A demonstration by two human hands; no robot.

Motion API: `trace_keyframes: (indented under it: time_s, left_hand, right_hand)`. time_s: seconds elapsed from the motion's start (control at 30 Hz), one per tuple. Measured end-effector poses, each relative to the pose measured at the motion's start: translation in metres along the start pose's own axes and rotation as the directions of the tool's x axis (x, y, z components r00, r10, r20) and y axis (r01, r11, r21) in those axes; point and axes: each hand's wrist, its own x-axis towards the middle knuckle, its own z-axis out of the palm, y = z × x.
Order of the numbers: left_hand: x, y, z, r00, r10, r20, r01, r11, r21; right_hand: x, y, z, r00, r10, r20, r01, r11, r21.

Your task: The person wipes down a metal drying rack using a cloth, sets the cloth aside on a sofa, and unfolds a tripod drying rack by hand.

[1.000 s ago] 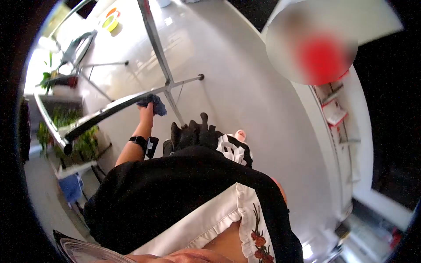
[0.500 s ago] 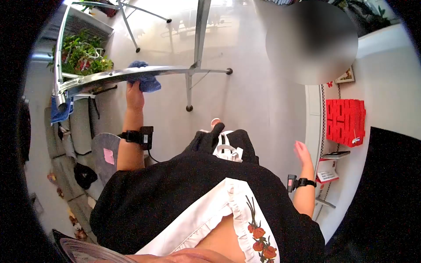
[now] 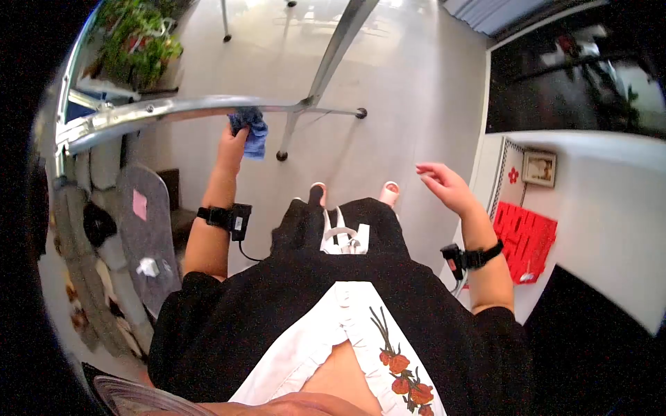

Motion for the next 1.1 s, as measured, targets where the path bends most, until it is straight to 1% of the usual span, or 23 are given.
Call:
trace_keyframes:
  time_s: [0.07,0.13,0.17,0.23,0.27,0.3,0.33,0.4,0.43,0.47,0.53,0.57,0.63,0.67,0.73,0.77,0.83,0.87,0.93,0.97,1.03,1.07,1.1]
  left_hand:
    - [-0.020,-0.009,0.007,0.983,-0.026,-0.181,0.021,0.999,-0.025]
    - [-0.029,-0.030,0.011,0.973,-0.023,-0.232,0.015,0.999,-0.035]
    - [-0.030,-0.038,0.013,0.966,-0.015,-0.258,0.006,0.999,-0.035]
    - [-0.032,-0.036,0.018,0.948,-0.012,-0.319,0.028,0.999,0.046]
    - [-0.032,-0.039,0.017,0.940,-0.001,-0.341,0.035,0.995,0.095]
    - [-0.019,-0.062,0.012,0.941,-0.017,-0.337,0.045,0.996,0.075]
    - [-0.008,-0.075,0.009,0.937,0.015,-0.349,0.038,0.989,0.146]
    - [0.019,-0.102,0.009,0.932,0.076,-0.356,0.031,0.958,0.286]
    - [0.032,-0.109,0.010,0.929,0.162,-0.333,-0.019,0.919,0.394]
    - [0.044,-0.129,0.004,0.941,0.108,-0.320,-0.002,0.949,0.315]
    - [0.061,-0.145,0.010,0.961,0.008,-0.277,0.038,0.986,0.161]
    - [0.069,-0.148,0.011,0.979,0.032,-0.200,-0.018,0.997,0.072]
    - [0.087,-0.157,0.011,0.978,0.145,-0.150,-0.142,0.989,0.033]
    - [0.096,-0.160,0.013,0.969,0.206,-0.134,-0.205,0.979,0.016]
    - [0.098,-0.162,0.015,0.949,0.302,-0.086,-0.312,0.936,-0.163]
    - [0.098,-0.162,0.020,0.933,0.354,-0.068,-0.360,0.899,-0.249]
    - [0.107,-0.167,0.020,0.803,0.559,-0.208,-0.596,0.755,-0.272]
    - [0.110,-0.173,0.022,0.706,0.651,-0.281,-0.708,0.654,-0.266]
    - [0.123,-0.190,0.031,0.517,0.695,-0.500,-0.856,0.424,-0.296]
    - [0.129,-0.195,0.032,0.408,0.688,-0.601,-0.913,0.285,-0.293]
    - [0.138,-0.213,0.026,0.449,0.800,-0.397,-0.891,0.366,-0.269]
    - [0.141,-0.225,0.026,0.473,0.830,-0.294,-0.877,0.413,-0.247]
    - [0.138,-0.230,0.030,0.402,0.868,-0.290,-0.916,0.385,-0.117]
  right_hand:
    - [0.045,-0.007,-0.016,0.991,-0.059,0.119,0.066,0.997,-0.051]
    - [0.095,-0.017,-0.029,0.963,-0.110,0.246,0.137,0.986,-0.096]
    - [0.116,-0.020,-0.032,0.954,-0.083,0.288,0.136,0.976,-0.171]
    - [0.146,-0.021,-0.024,0.939,-0.018,0.344,0.130,0.943,-0.307]
    - [0.156,-0.017,-0.019,0.932,-0.027,0.361,0.152,0.934,-0.322]
    - [0.169,-0.014,-0.011,0.927,-0.038,0.373,0.172,0.927,-0.333]
    - [0.177,-0.008,-0.002,0.923,-0.042,0.382,0.182,0.924,-0.338]
    - [0.196,0.004,0.018,0.937,-0.052,0.344,0.162,0.940,-0.300]
    - [0.210,0.005,0.025,0.943,-0.064,0.326,0.159,0.948,-0.275]
    - [0.223,0.018,0.045,0.951,-0.118,0.285,0.197,0.944,-0.266]
    - [0.252,0.059,0.086,0.953,-0.231,0.195,0.276,0.929,-0.245]
    - [0.263,0.073,0.103,0.951,-0.272,0.144,0.299,0.929,-0.217]
    - [0.284,0.106,0.144,0.936,-0.350,0.048,0.353,0.921,-0.167]
    - [0.296,0.122,0.160,0.910,-0.415,0.011,0.409,0.892,-0.193]
    - [0.305,0.156,0.192,0.832,-0.550,-0.078,0.515,0.816,-0.263]
    - [0.310,0.172,0.202,0.805,-0.584,-0.108,0.542,0.797,-0.268]
    - [0.322,0.198,0.221,0.758,-0.631,-0.163,0.581,0.767,-0.272]
    - [0.330,0.213,0.224,0.726,-0.668,-0.160,0.604,0.732,-0.314]
    - [0.347,0.241,0.224,0.660,-0.737,-0.149,0.644,0.656,-0.394]
    - [0.354,0.250,0.223,0.681,-0.711,-0.175,0.630,0.690,-0.356]
    - [0.369,0.267,0.221,0.718,-0.658,-0.225,0.601,0.750,-0.276]
    - [0.380,0.274,0.219,0.711,-0.663,-0.234,0.608,0.747,-0.269]
    - [0.391,0.283,0.218,0.708,-0.664,-0.239,0.614,0.747,-0.257]
